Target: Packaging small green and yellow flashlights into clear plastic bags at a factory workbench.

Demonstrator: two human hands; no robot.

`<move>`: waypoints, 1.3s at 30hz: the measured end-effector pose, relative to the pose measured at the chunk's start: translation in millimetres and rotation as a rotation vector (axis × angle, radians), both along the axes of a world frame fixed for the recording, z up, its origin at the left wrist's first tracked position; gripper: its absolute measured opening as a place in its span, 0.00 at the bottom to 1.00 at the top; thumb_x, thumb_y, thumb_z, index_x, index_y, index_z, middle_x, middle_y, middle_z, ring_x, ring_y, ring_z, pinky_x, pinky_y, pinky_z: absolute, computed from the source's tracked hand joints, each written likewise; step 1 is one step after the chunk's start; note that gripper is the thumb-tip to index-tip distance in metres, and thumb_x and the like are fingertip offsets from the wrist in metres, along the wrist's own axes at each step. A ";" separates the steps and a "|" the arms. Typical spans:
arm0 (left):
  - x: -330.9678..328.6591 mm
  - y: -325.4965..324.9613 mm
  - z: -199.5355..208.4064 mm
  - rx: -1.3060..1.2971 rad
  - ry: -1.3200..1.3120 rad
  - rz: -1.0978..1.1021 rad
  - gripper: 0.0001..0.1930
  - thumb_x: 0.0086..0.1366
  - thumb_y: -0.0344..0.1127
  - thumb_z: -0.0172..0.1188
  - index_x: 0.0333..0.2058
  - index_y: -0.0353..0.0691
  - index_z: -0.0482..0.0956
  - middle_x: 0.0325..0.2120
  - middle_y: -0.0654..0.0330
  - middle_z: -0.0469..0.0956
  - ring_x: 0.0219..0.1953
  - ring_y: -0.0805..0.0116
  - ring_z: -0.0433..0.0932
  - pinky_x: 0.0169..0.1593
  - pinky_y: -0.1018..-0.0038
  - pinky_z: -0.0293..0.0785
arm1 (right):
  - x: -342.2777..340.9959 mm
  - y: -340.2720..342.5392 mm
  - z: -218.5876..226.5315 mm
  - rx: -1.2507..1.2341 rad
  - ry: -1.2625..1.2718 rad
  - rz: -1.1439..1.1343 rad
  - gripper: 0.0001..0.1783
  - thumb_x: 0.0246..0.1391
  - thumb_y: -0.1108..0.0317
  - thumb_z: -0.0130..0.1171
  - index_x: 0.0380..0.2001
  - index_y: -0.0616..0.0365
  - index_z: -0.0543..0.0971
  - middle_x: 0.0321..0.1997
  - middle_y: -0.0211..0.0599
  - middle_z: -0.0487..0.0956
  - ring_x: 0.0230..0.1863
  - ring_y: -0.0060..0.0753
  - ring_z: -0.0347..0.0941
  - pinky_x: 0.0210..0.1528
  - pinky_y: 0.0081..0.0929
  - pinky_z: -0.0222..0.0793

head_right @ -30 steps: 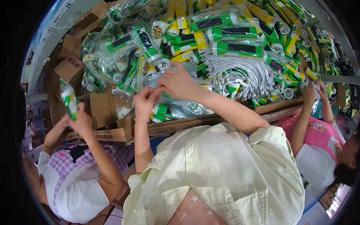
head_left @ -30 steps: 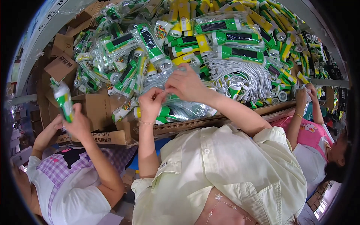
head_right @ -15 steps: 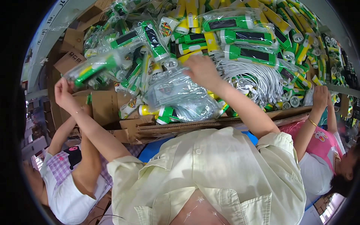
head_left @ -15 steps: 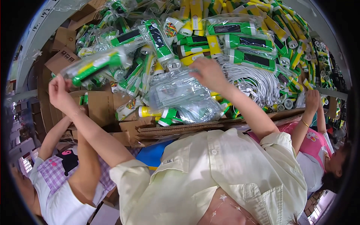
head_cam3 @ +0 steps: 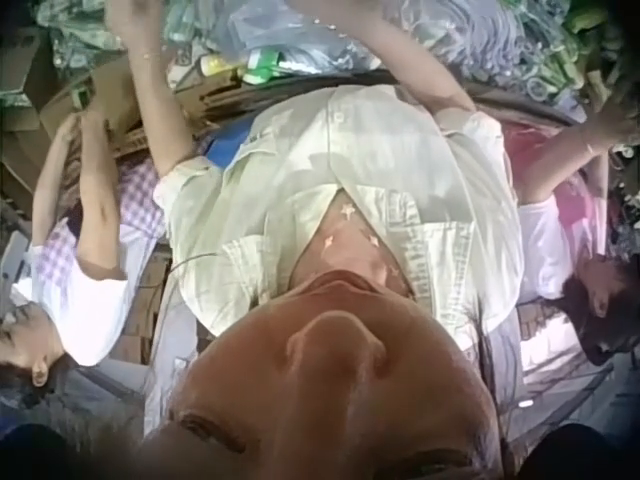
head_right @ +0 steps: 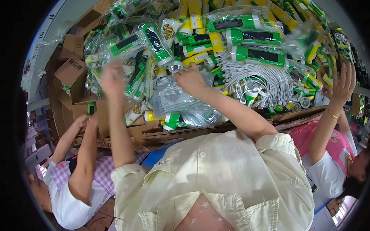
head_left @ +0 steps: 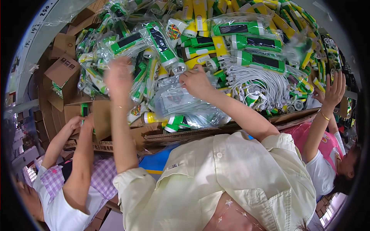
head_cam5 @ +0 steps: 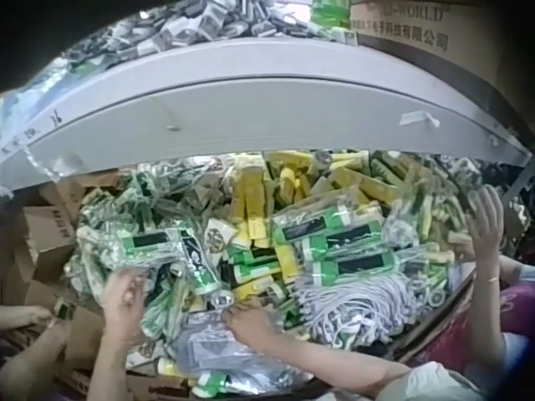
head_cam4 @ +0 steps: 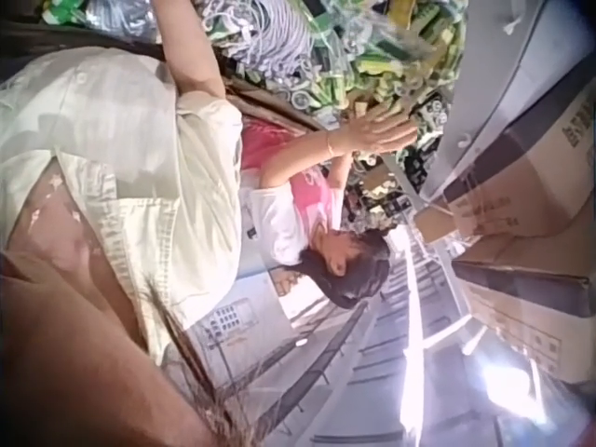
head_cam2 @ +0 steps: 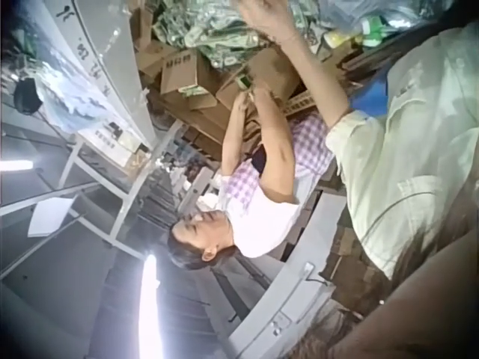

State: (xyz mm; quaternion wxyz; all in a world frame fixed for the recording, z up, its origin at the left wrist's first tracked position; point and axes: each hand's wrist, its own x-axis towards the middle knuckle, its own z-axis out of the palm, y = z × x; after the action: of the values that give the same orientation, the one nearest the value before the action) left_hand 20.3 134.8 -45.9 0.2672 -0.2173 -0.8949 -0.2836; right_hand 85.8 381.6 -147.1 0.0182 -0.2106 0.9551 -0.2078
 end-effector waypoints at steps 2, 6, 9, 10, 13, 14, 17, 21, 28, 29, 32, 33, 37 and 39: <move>39.5 53.8 -11.9 -0.016 -0.270 -0.239 0.14 0.49 0.25 0.62 0.38 0.38 0.77 0.37 0.53 0.77 0.41 0.52 0.74 0.44 0.64 0.70 | 7.3 1.6 1.3 -0.088 0.318 0.040 0.05 0.38 0.66 0.61 0.22 0.48 0.75 0.30 0.24 0.75 0.38 0.28 0.72 0.48 0.35 0.57; 74.8 62.9 -77.3 -0.121 -0.380 -0.291 0.14 0.47 0.28 0.65 0.35 0.39 0.78 0.34 0.52 0.78 0.37 0.52 0.76 0.40 0.63 0.72 | 14.5 6.8 10.7 -0.141 0.518 0.087 0.04 0.37 0.67 0.59 0.22 0.48 0.75 0.25 0.25 0.74 0.33 0.29 0.73 0.42 0.31 0.62; 77.8 63.6 -89.7 -0.160 -0.783 -0.149 0.16 0.47 0.33 0.65 0.38 0.42 0.78 0.30 0.53 0.79 0.32 0.53 0.78 0.37 0.61 0.73 | 23.5 14.0 11.2 -0.163 0.364 0.164 0.03 0.40 0.66 0.60 0.21 0.48 0.76 0.21 0.26 0.74 0.26 0.32 0.73 0.32 0.30 0.66; 74.5 60.7 -89.4 -0.209 -0.795 -0.181 0.18 0.47 0.35 0.65 0.40 0.43 0.78 0.30 0.53 0.80 0.31 0.53 0.79 0.36 0.61 0.74 | 29.2 16.2 15.3 -0.193 0.284 0.152 0.03 0.42 0.65 0.60 0.22 0.49 0.76 0.20 0.27 0.74 0.24 0.33 0.73 0.29 0.30 0.66; 70.8 63.0 -64.6 -0.328 -0.891 -0.202 0.21 0.46 0.39 0.67 0.42 0.45 0.79 0.31 0.52 0.80 0.31 0.53 0.79 0.37 0.62 0.75 | 38.6 25.4 35.5 -0.290 0.221 0.107 0.04 0.44 0.63 0.61 0.23 0.49 0.78 0.20 0.27 0.75 0.23 0.34 0.73 0.25 0.30 0.67; 70.8 63.4 -55.0 -0.400 -0.971 -0.189 0.23 0.45 0.41 0.68 0.43 0.45 0.79 0.33 0.53 0.80 0.33 0.53 0.79 0.39 0.63 0.75 | 40.3 29.0 47.1 -0.360 0.242 0.076 0.04 0.45 0.63 0.62 0.24 0.49 0.79 0.21 0.27 0.76 0.24 0.34 0.74 0.25 0.30 0.68; 85.5 42.7 -48.1 -0.138 -0.957 -0.280 0.25 0.43 0.44 0.71 0.41 0.43 0.80 0.33 0.54 0.81 0.34 0.54 0.79 0.41 0.64 0.75 | 50.8 46.6 90.8 -0.430 0.330 0.068 0.03 0.43 0.65 0.64 0.24 0.47 0.80 0.23 0.26 0.78 0.25 0.33 0.74 0.26 0.29 0.68; 102.8 83.5 5.5 0.003 -0.506 -0.404 0.25 0.45 0.42 0.70 0.42 0.37 0.79 0.36 0.53 0.80 0.37 0.61 0.80 0.40 0.69 0.74 | 58.5 68.4 106.5 -0.370 0.336 0.084 0.04 0.44 0.63 0.62 0.26 0.46 0.81 0.25 0.23 0.79 0.27 0.31 0.75 0.29 0.29 0.70; 137.5 119.1 13.1 0.161 -0.698 -0.230 0.08 0.52 0.35 0.63 0.31 0.41 0.83 0.20 0.53 0.77 0.22 0.56 0.77 0.27 0.68 0.71 | 74.2 69.8 115.2 -0.370 0.332 0.163 0.05 0.42 0.67 0.64 0.27 0.44 0.80 0.21 0.24 0.75 0.25 0.31 0.73 0.24 0.29 0.68; 140.8 118.7 8.6 0.133 -0.694 -0.204 0.08 0.52 0.34 0.64 0.30 0.39 0.83 0.18 0.54 0.77 0.19 0.63 0.76 0.25 0.73 0.69 | 77.1 70.4 115.4 -0.326 0.306 0.203 0.05 0.42 0.67 0.63 0.27 0.44 0.80 0.20 0.24 0.74 0.25 0.31 0.72 0.24 0.29 0.68; 149.2 120.3 10.0 0.088 -0.713 -0.153 0.07 0.52 0.35 0.64 0.29 0.40 0.83 0.16 0.55 0.77 0.17 0.63 0.75 0.23 0.74 0.68 | 85.9 71.7 115.4 -0.265 0.252 0.176 0.05 0.44 0.65 0.60 0.28 0.41 0.79 0.22 0.22 0.74 0.28 0.29 0.73 0.24 0.29 0.68; 151.7 121.3 11.7 0.068 -0.742 -0.128 0.07 0.52 0.37 0.64 0.28 0.43 0.84 0.16 0.54 0.76 0.18 0.57 0.75 0.23 0.70 0.69 | 86.9 72.2 116.2 -0.261 0.257 0.173 0.05 0.44 0.65 0.60 0.28 0.41 0.79 0.22 0.22 0.74 0.28 0.29 0.73 0.24 0.29 0.68; 156.8 115.6 5.9 0.175 -0.762 -0.134 0.07 0.51 0.35 0.66 0.28 0.39 0.83 0.17 0.56 0.78 0.17 0.71 0.76 0.23 0.78 0.68 | 85.7 75.0 114.4 -0.263 0.173 0.206 0.04 0.45 0.64 0.59 0.29 0.42 0.78 0.22 0.23 0.74 0.29 0.29 0.73 0.24 0.30 0.68; 156.9 117.0 10.0 0.073 -0.761 -0.149 0.07 0.51 0.36 0.66 0.26 0.40 0.83 0.17 0.57 0.79 0.18 0.68 0.77 0.24 0.75 0.70 | 85.6 74.4 113.1 -0.217 0.200 0.253 0.04 0.45 0.65 0.59 0.28 0.42 0.78 0.22 0.23 0.74 0.29 0.30 0.74 0.25 0.30 0.69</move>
State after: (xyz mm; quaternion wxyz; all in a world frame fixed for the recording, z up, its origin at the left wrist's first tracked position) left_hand 177.2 251.7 -35.9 -0.0977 -0.1513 -0.9012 -0.3943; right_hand 171.3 456.0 -34.0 -0.0737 -0.3495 0.8900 -0.2834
